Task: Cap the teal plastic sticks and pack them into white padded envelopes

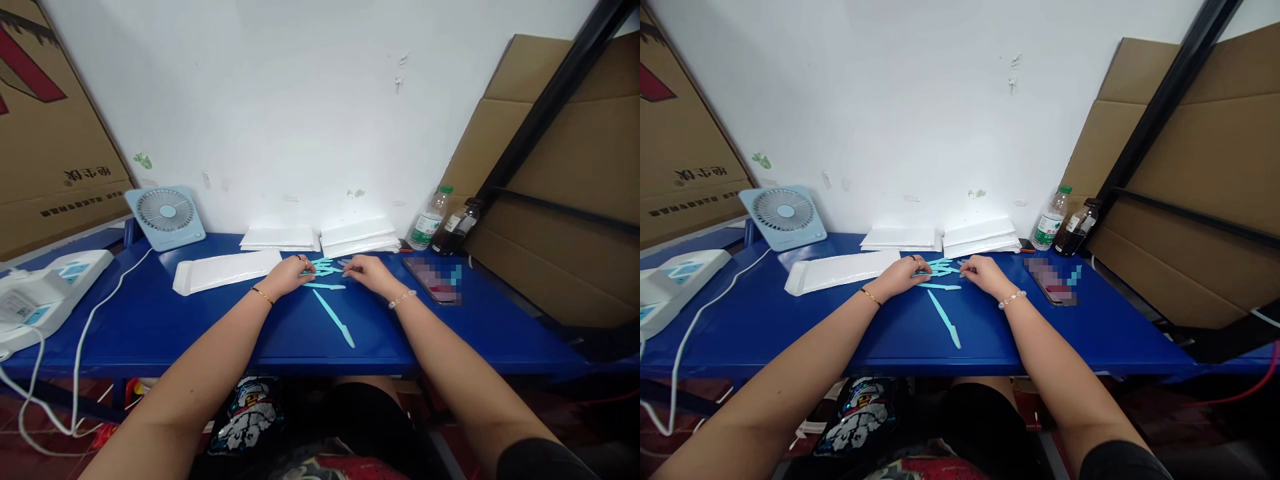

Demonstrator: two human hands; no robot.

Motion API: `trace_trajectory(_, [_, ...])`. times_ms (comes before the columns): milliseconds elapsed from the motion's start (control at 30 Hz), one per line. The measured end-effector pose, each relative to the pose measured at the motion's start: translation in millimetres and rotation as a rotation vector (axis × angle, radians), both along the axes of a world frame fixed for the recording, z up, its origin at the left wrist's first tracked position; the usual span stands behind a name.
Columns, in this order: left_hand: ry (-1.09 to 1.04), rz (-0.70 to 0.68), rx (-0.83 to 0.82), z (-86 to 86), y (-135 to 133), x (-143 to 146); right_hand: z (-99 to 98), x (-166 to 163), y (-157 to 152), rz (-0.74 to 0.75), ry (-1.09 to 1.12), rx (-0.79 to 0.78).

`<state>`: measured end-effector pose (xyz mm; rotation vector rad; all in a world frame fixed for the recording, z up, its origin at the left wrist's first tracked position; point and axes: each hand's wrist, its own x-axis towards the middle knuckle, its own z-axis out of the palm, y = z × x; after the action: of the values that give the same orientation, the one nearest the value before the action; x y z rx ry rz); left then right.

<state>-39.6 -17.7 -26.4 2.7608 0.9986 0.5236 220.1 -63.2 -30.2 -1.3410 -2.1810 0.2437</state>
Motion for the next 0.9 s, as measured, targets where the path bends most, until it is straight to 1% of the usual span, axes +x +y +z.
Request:
trace_trajectory(67, [0.039, 0.039, 0.053, -0.5, 2.8, -2.4, -3.0, 9.8, 3.9, -0.061, -0.042, 0.043])
trace_trajectory(133, [0.082, 0.052, 0.075, -1.1, 4.1, -2.8, -6.0, 14.8, 7.1, -0.063, -0.093, 0.043])
trace_trajectory(267, [0.087, 0.067, 0.036, -1.3, 1.6, 0.6, -7.2, 11.2, 8.1, -0.050, -0.108, 0.012])
trace_trajectory(400, [0.048, 0.065, -0.036, -1.4, -0.7, 2.7, -4.0, 5.1, 3.7, -0.033, -0.044, -0.046])
trace_trajectory(533, [0.029, 0.063, -0.055, -1.2, 0.2, 2.3, -1.6, 2.8, -0.1, -0.029, 0.021, -0.102])
trace_trajectory(667, [0.013, 0.062, -0.070, -0.8, 0.9, 1.8, -1.9, -1.2, -0.4, -0.009, 0.058, -0.107])
trace_trajectory(767, [-0.009, 0.065, -0.090, -1.9, 0.6, 2.9, -4.7, -6.8, 1.0, 0.015, 0.124, -0.129])
trace_trajectory(900, [-0.056, 0.009, -0.193, -4.3, -1.4, 6.1, -8.1, -15.8, 1.7, 0.031, 0.214, -0.165])
